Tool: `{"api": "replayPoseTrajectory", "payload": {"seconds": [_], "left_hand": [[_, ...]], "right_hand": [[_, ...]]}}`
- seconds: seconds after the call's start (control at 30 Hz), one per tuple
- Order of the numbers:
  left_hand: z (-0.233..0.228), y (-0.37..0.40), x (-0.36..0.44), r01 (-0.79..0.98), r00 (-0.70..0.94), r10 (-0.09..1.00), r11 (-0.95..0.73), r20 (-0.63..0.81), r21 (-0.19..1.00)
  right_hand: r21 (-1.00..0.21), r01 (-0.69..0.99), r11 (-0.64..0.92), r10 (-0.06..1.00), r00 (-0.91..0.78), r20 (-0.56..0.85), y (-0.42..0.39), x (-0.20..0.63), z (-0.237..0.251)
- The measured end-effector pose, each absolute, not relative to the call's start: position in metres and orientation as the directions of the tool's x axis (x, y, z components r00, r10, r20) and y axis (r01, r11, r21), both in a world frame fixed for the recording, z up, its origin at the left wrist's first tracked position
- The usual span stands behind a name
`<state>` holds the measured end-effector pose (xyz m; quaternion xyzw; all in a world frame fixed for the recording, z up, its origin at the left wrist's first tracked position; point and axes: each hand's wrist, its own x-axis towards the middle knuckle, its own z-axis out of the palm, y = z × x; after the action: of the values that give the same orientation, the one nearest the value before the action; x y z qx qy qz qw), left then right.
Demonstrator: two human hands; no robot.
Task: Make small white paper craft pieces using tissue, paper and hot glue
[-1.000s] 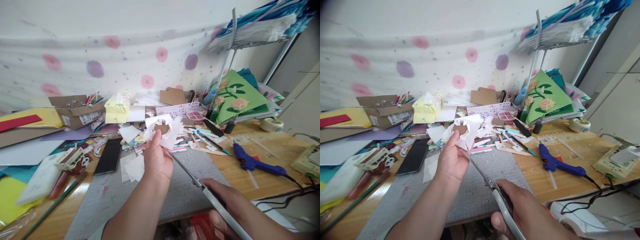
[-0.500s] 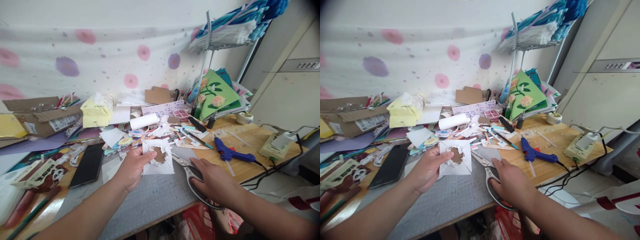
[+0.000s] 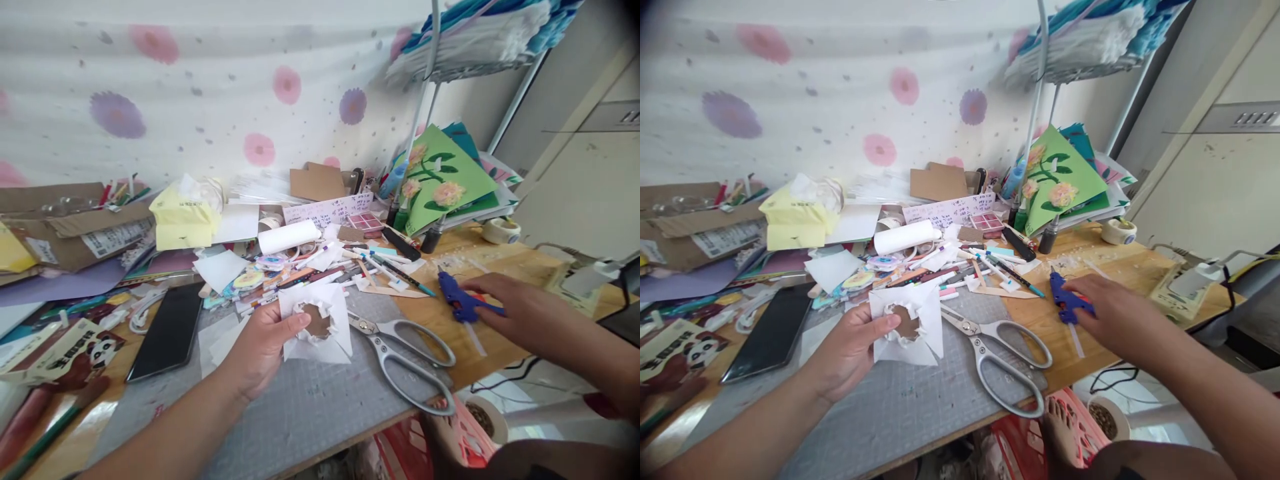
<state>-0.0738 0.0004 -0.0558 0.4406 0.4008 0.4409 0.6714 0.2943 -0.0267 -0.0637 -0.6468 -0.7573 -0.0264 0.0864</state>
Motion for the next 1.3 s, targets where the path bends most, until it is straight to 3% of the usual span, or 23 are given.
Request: {"api": "replayPoseTrajectory", "payload": {"seconds": [0.13,0.37,0.5,0.73,0.77,0.83,0.9,0.97,1.1,1.3], "left_hand": [[-0.057,0.001,-0.074,-0.268,0.268,0.942,0.273,-0.201,0.924],[-0.058,0.000,-0.077,-0.274,0.296,0.914,0.361,-0.279,0.891],[-0.058,0.000,-0.076,-0.264,0.270,0.913,0.377,-0.307,0.888],[-0.057,-0.001,-0.075,-0.271,0.249,0.920,0.368,-0.304,0.890],[-0.057,-0.001,-0.075,-0.270,0.248,0.919,0.368,-0.305,0.890],[-0.056,-0.002,-0.074,-0.274,0.239,0.922,0.364,-0.303,0.890],[-0.055,-0.002,-0.073,-0.288,0.229,0.928,0.352,-0.293,0.891],[-0.053,-0.003,-0.073,-0.315,0.230,0.934,0.336,-0.272,0.888],[-0.052,-0.004,-0.074,-0.360,0.253,0.936,0.325,-0.244,0.874],[-0.054,-0.004,-0.076,-0.355,0.251,0.941,0.309,-0.228,0.882]], "right_hand": [[-0.028,0.998,0.050,0.999,-0.049,0.024,-0.018,0.320,-0.075],[-0.039,0.996,-0.075,0.997,0.076,0.017,-0.017,0.312,-0.077],[-0.124,0.982,-0.141,0.990,0.143,0.011,-0.013,0.321,-0.079],[-0.549,0.833,-0.066,0.998,0.056,-0.035,-0.034,0.295,-0.046],[-0.642,0.765,-0.043,0.999,0.034,-0.026,-0.040,0.285,-0.042],[-0.888,0.460,-0.013,1.000,-0.003,-0.016,-0.049,0.263,-0.037],[-0.975,0.219,-0.036,0.998,-0.041,-0.046,-0.056,0.240,-0.036],[-0.980,0.170,-0.101,0.990,-0.076,-0.115,-0.060,0.220,-0.037],[-0.955,0.258,-0.144,0.963,-0.184,-0.195,-0.060,0.194,-0.044],[-0.919,0.393,0.042,0.981,-0.189,-0.037,-0.050,0.184,-0.046]]}}
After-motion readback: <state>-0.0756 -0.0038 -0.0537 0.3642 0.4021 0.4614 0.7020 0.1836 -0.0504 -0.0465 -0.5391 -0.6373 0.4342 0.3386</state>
